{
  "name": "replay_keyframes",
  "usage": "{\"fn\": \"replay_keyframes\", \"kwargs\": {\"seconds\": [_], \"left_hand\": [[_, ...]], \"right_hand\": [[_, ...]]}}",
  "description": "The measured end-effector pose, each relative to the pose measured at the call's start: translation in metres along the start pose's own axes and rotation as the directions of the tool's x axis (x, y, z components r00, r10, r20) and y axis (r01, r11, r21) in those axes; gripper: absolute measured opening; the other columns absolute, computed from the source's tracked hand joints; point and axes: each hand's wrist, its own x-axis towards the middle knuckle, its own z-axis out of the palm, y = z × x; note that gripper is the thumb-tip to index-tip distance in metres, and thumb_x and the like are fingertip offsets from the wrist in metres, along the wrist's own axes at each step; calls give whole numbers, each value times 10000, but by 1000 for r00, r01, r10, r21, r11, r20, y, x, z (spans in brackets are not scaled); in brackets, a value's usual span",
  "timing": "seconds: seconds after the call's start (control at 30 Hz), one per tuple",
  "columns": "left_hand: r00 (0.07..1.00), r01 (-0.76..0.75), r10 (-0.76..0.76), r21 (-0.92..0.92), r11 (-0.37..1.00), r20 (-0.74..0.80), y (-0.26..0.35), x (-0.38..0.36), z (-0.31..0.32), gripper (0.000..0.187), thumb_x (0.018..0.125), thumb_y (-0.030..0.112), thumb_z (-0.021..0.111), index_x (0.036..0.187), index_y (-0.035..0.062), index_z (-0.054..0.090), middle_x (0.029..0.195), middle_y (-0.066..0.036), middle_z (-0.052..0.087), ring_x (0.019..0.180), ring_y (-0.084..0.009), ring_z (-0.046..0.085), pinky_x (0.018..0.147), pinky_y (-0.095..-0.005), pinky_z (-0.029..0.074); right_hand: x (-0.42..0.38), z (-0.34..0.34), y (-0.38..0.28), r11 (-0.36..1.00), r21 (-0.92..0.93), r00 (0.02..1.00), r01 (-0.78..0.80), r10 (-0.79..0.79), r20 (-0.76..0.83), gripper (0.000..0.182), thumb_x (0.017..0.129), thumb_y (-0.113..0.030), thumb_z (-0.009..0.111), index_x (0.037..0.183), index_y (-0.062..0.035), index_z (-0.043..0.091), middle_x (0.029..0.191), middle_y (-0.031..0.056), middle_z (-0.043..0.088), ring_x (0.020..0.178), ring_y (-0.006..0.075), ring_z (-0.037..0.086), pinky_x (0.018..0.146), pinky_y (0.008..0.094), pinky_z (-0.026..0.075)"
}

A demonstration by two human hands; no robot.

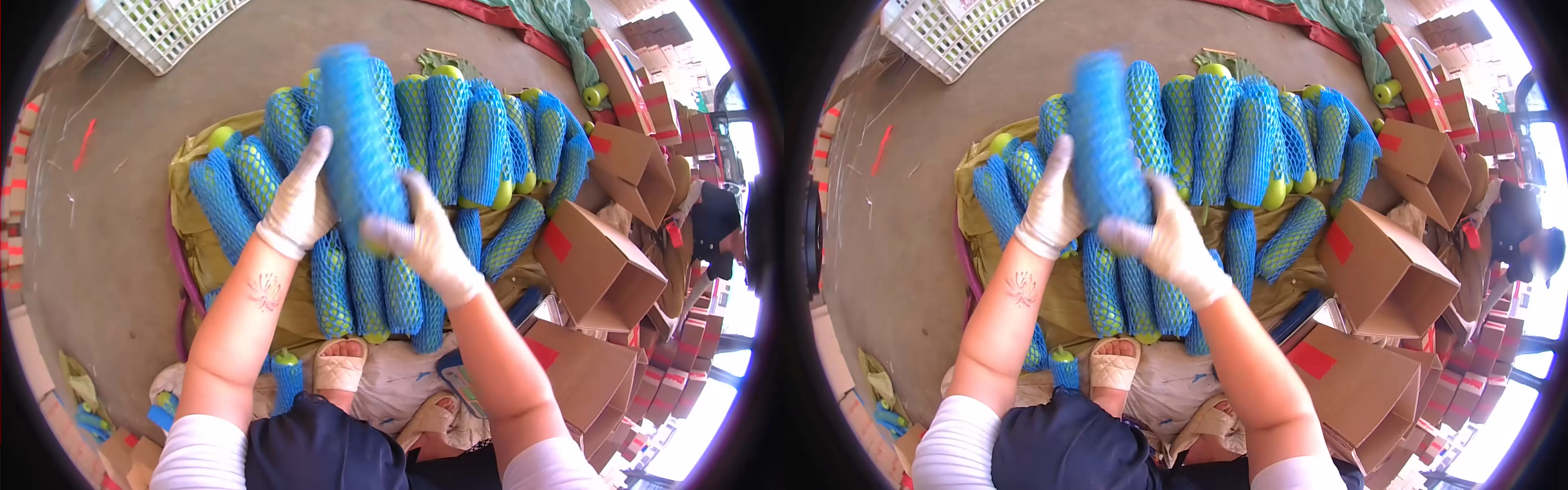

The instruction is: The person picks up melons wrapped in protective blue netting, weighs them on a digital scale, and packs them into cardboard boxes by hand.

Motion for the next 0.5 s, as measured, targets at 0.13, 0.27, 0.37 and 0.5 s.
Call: {"fn": "replay_keyframes", "kwargs": {"seconds": [0.13,0.27,0.37,0.5], "left_hand": [[998,58,-62,-171,984,-20,-12,-41,-22,788,857,597,609,1431,105,384,1137,-118,617,996,-269,645,913,-487,525],[998,45,-48,-90,995,-32,-23,-61,-40,836,816,612,648,1425,107,378,1099,-109,631,932,-259,664,854,-472,551],[995,87,-92,-112,990,-40,-29,-78,-37,860,806,622,653,1431,108,361,1088,-108,626,937,-257,658,851,-471,549],[998,41,-48,-158,987,-40,-30,-80,-40,863,806,637,643,1432,113,362,1081,-93,609,947,-246,651,848,-468,551]], "right_hand": [[-4,-61,33,857,-515,754,26,-355,-552,667,780,-292,795,1304,-15,488,1212,180,564,1109,327,558,990,417,433],[44,-111,49,544,-669,744,-506,-118,-658,932,686,-470,816,1359,38,418,1331,272,480,1216,402,502,1017,420,435],[56,-118,40,423,-712,777,-560,-30,-629,895,712,-443,798,1371,31,421,1337,250,495,1193,366,535,1004,406,451],[43,-151,51,977,-97,916,-189,140,-375,765,718,-326,744,1318,54,457,1130,182,622,1025,278,629,915,363,499]]}}
